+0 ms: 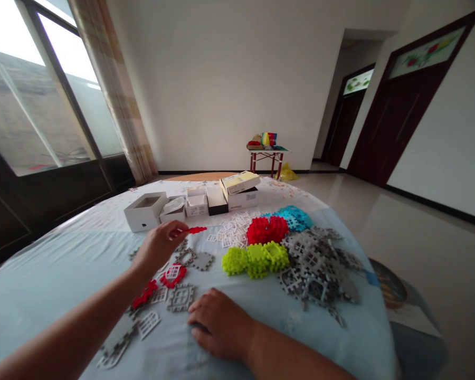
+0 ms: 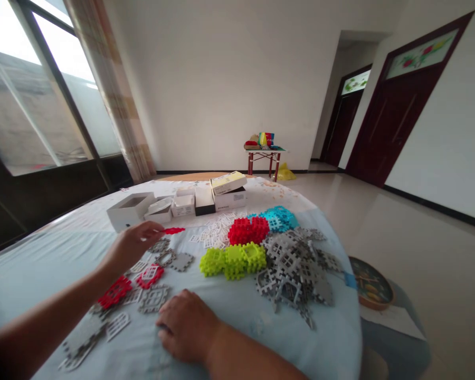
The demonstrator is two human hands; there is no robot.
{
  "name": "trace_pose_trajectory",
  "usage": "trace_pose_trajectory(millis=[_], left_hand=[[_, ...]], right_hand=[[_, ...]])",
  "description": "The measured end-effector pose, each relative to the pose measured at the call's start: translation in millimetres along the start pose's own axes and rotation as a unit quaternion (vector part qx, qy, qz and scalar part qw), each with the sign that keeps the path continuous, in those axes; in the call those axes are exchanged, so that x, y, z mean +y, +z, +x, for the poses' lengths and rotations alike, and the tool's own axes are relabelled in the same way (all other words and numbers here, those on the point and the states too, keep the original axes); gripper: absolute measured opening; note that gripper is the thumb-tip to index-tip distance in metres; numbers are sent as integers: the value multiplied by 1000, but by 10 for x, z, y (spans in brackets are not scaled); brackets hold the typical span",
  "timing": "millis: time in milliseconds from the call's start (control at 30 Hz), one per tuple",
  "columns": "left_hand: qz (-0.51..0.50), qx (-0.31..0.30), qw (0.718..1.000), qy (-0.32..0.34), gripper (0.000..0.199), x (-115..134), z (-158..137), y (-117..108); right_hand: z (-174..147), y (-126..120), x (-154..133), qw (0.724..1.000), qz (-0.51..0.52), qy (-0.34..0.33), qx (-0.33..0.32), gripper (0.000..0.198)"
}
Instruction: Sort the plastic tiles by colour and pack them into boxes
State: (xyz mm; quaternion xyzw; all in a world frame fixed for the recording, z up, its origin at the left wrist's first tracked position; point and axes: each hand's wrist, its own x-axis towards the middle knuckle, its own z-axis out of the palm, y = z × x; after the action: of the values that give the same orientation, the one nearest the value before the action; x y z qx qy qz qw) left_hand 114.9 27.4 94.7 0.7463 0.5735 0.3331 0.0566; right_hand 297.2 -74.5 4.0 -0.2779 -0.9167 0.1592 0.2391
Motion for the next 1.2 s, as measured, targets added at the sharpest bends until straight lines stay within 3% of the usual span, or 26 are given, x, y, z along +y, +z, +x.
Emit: trace_pose_trajectory(millis=[233,400,567,700,800,933,1033,1200], left_hand=[[-68,-23,979,192,18,752,260,549],[-49,-48,969,239,20,1135,493,949],[-44,-73,963,255,20,1223,649,1208],[-41,-86,961,258,28,1123,683,1266],[-33,-78,965,248,41,1002,668,1174],[-21,-42,977,206,40,711,620,865],[-11,-29,990,136,35,348,533,566],[33,-79,996,38,30,-293,185,140]], right_hand=[[8,-27,0,1000,-18,9,-17,20],[4,-45,-3,1000,-25,12,-13,17],[6,-92,-18,999,-37,8,-15,16],[14,-71,4,999,-34,-2,-12,15],[19,-44,18,999,-25,6,-19,11],[7,-37,4,1000,-8,14,-14,11],[-12,-30,-9,1000,5,16,1,16],[-35,13,-4,999,33,9,30,19]])
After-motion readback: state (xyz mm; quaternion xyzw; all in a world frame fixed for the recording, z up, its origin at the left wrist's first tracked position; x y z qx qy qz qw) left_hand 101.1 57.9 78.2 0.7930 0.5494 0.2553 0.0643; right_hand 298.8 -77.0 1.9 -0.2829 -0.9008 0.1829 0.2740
